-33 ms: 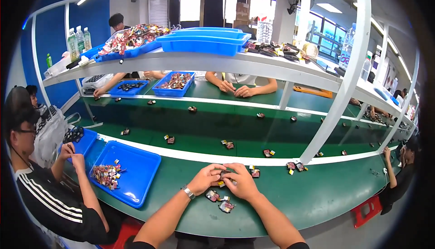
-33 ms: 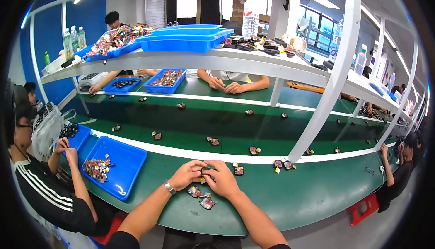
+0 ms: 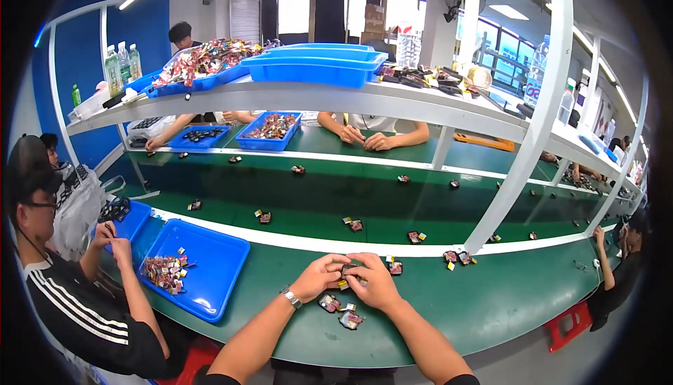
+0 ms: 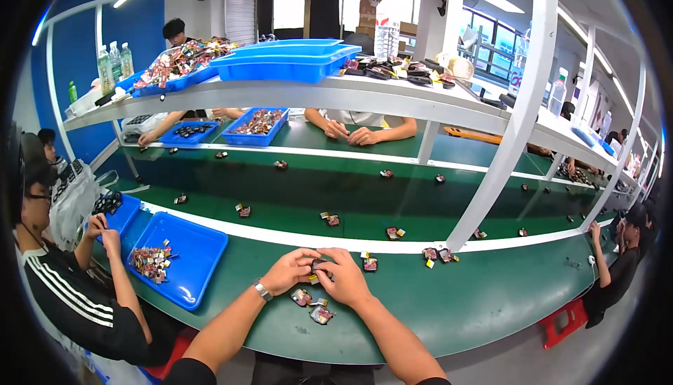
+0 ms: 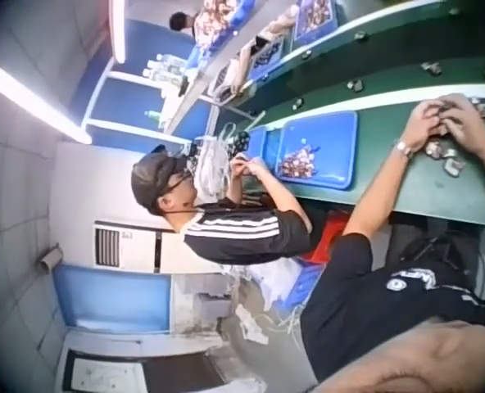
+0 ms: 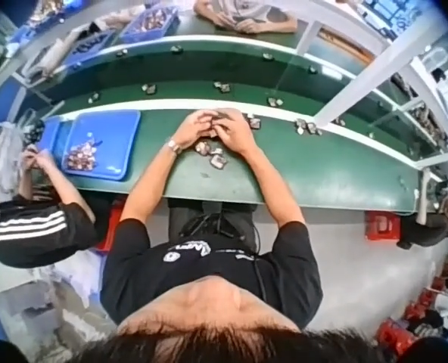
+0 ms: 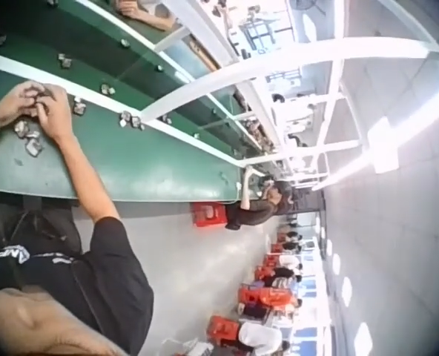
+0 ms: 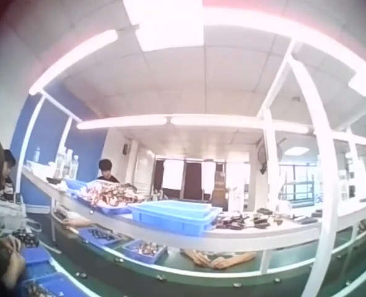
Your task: Manually assembling or sorting small electronic components on a production line workbench.
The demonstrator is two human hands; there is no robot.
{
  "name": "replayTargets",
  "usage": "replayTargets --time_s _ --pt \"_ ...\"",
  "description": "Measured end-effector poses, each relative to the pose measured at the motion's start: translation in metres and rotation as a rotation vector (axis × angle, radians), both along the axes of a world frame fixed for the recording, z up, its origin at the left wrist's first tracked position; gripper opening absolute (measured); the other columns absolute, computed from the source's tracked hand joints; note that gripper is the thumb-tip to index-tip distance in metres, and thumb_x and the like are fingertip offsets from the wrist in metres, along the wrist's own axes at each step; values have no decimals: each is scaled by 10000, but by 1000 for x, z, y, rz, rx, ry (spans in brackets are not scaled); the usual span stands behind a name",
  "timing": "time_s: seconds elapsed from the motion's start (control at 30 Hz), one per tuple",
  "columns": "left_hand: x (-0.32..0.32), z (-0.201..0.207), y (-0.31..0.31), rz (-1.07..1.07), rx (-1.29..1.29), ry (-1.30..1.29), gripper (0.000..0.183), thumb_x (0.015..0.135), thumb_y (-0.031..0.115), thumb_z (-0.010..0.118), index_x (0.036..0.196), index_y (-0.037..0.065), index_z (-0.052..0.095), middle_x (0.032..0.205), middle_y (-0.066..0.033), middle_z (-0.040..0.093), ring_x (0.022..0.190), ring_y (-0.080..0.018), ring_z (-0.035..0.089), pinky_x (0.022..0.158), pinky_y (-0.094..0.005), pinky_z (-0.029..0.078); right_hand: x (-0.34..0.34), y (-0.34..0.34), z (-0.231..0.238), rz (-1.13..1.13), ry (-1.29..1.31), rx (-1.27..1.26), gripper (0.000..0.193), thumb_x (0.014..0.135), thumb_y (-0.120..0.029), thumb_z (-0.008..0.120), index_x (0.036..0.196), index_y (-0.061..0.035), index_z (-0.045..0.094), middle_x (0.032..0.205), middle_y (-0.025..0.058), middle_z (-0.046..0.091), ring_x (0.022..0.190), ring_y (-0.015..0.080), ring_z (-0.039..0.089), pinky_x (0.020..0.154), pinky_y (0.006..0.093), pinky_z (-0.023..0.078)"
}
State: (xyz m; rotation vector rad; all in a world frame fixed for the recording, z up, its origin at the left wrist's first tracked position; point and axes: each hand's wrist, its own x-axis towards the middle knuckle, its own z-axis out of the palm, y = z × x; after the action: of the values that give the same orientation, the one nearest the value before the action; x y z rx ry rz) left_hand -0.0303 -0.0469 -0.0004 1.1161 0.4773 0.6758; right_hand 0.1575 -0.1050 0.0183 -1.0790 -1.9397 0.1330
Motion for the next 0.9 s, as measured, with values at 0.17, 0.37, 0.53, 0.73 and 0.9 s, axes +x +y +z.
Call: replayTargets --time_s 0.17,0.37,0.53,0.73,0.9 --pt "-1 0 -2 -83 33 -50 472 928 -32 496 1387 9 395 1272 -113 559 1154 -201 567 971 -358 497 0 -2 -4 -47 116 -65 88 768 -79 686 852 -52 689 1174 100 613 1099 287 551 885 372 502" --pt "-1 -6 -2 -53 -32 -41 349 955 54 534 1295 19 467 1202 -91 598 1079 -171 607 917 -349 530 2 -3 1 52 88 -108 86 775 -99 684 846 -50 685 1217 103 596 1134 294 525 890 379 496" --pt "5 -10 -4 -7 -46 -39 269 964 67 522 1230 37 498 1156 -88 611 1052 -166 616 905 -353 531 2 -6 6 108 66 -100 100 772 -116 709 855 -65 689 1242 98 578 1163 304 511 914 391 482" --pt "7 -9 -3 39 -64 -82 264 967 65 507 1229 35 497 1176 -99 594 1068 -184 608 933 -373 520 -2 -5 1 -79 41 -24 127 748 -91 738 869 -73 704 1176 83 601 1131 290 536 919 385 483" --pt "6 -11 -2 31 -39 -76 259 973 76 502 1228 31 497 1189 -104 582 1063 -187 607 933 -372 522 -7 -4 -3 -74 72 10 161 721 -75 757 878 -86 722 1154 77 613 1083 277 556 873 371 504"
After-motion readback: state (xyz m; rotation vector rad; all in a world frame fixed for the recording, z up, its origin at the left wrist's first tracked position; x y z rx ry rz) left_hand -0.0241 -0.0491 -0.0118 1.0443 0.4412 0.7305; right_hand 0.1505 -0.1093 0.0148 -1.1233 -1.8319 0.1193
